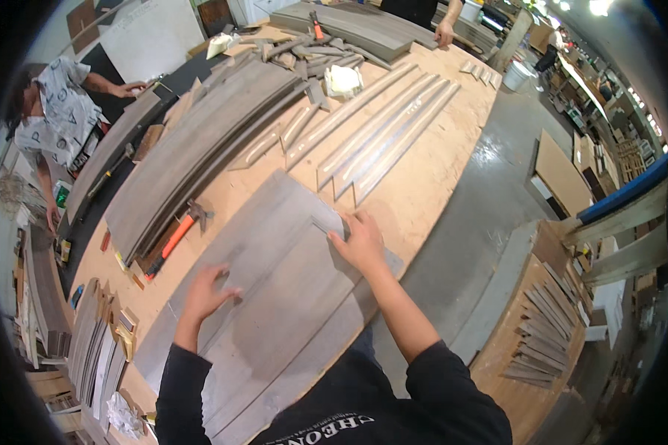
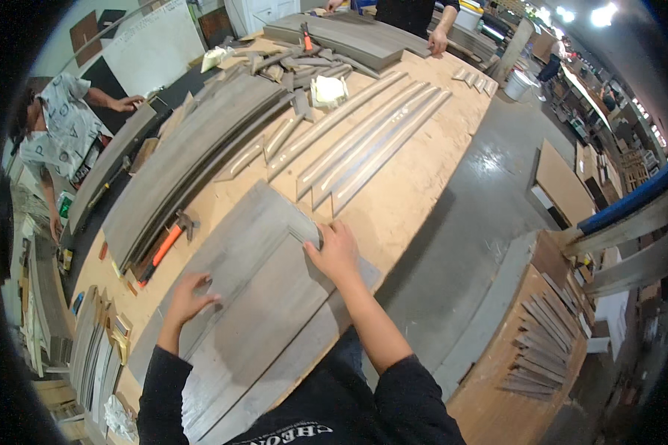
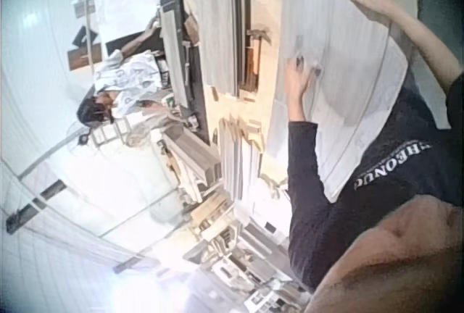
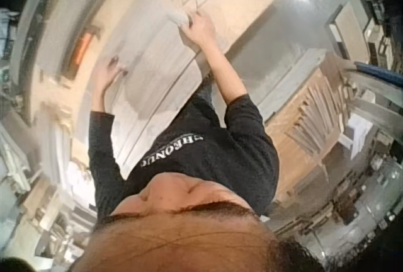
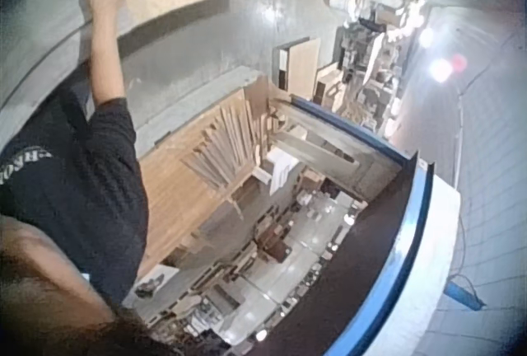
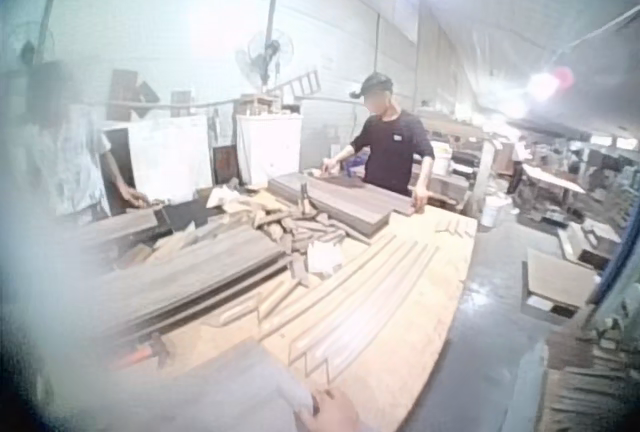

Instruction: The person aligns wooden trim pieces onto wooden panels by hand and fastens them using a nail gun.

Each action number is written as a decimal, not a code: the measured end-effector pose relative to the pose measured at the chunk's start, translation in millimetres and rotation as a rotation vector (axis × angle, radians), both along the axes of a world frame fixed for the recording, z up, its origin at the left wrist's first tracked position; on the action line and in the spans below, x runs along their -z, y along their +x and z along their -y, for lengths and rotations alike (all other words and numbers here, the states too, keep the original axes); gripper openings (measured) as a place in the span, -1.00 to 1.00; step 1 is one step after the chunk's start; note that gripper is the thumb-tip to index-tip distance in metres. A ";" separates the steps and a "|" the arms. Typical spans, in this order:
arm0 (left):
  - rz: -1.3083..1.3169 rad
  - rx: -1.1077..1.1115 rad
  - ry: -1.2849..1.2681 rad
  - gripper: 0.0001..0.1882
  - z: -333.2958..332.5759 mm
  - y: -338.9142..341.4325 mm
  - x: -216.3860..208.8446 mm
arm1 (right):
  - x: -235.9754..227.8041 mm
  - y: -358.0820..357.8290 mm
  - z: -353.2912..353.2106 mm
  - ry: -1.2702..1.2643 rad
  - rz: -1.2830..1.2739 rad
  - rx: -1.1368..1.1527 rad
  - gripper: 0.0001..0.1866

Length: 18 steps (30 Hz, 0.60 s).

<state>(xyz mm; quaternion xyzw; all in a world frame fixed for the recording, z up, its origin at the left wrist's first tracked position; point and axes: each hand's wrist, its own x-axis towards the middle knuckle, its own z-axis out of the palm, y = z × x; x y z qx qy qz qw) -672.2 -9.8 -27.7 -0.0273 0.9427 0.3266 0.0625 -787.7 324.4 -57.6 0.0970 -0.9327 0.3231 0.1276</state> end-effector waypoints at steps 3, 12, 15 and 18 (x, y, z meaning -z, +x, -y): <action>-0.201 -0.038 -0.105 -0.49 -12.4 -82.1 -9.9 | -11.7 6.4 2.3 -0.063 0.052 -0.012 -0.54; -0.387 -0.174 -0.459 -0.47 -25.6 -270.7 45.9 | -16.1 -1.6 -5.0 -0.223 0.238 -0.116 -0.35; -0.280 -0.229 -0.418 -0.45 -31.8 -268.2 27.9 | -22.4 -21.0 -16.2 -0.375 0.249 -0.237 -0.29; -0.167 -0.336 0.051 -0.45 -54.5 -217.7 -15.9 | -37.3 -40.6 7.3 -0.679 0.368 -0.407 -0.30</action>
